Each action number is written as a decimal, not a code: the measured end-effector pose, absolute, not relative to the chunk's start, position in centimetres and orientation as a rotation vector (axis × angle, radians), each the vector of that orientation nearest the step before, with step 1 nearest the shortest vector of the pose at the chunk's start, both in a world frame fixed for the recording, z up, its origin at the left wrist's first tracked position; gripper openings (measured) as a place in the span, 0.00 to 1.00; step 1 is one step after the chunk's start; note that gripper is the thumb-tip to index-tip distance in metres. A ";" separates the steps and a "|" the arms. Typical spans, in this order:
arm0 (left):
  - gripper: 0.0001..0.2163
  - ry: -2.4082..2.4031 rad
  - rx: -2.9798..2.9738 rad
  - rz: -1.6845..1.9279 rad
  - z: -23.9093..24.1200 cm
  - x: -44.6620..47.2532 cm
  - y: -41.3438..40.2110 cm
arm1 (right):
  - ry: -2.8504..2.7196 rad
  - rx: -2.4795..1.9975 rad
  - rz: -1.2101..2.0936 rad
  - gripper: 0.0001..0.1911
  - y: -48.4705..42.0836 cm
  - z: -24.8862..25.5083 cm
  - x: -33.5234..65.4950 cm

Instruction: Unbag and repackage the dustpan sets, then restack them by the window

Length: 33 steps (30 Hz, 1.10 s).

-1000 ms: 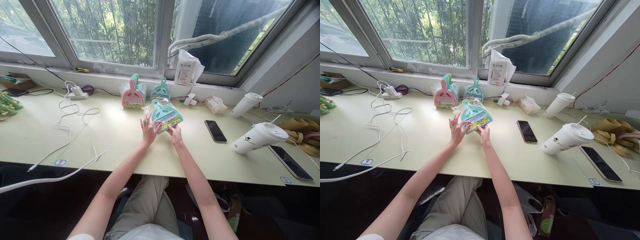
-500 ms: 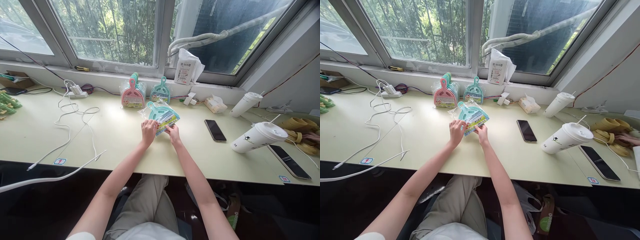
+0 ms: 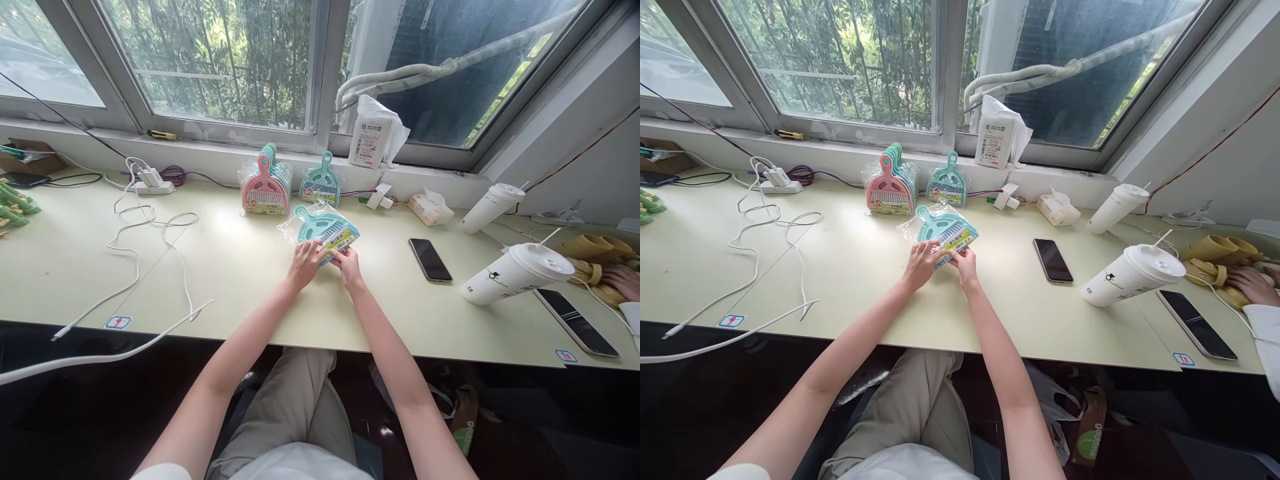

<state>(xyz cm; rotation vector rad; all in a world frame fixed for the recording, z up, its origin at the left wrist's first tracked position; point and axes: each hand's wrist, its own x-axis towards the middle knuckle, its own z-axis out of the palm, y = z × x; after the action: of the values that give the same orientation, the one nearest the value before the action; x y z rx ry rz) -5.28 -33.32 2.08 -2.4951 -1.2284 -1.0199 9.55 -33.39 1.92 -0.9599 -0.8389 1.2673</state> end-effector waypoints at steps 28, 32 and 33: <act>0.27 -1.336 -2.532 -1.053 2.2 -5.0 -33.5 | -0.994 -1.001 1.234 0.19 -33.8 2.5 8.7; 0.26 -1.331 -2.572 -1.095 2.1 -5.0 -33.3 | -0.971 -0.995 1.236 0.19 -33.8 2.4 8.7; 0.26 -1.325 -2.587 -1.103 2.1 -5.0 -33.3 | -0.967 -0.995 1.234 0.19 -33.7 2.4 8.7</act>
<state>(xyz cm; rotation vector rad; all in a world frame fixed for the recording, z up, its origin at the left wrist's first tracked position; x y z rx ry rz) -5.04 -33.25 2.10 -2.5867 -1.3251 -1.1026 8.75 -33.72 2.44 -0.9954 -0.9673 1.2342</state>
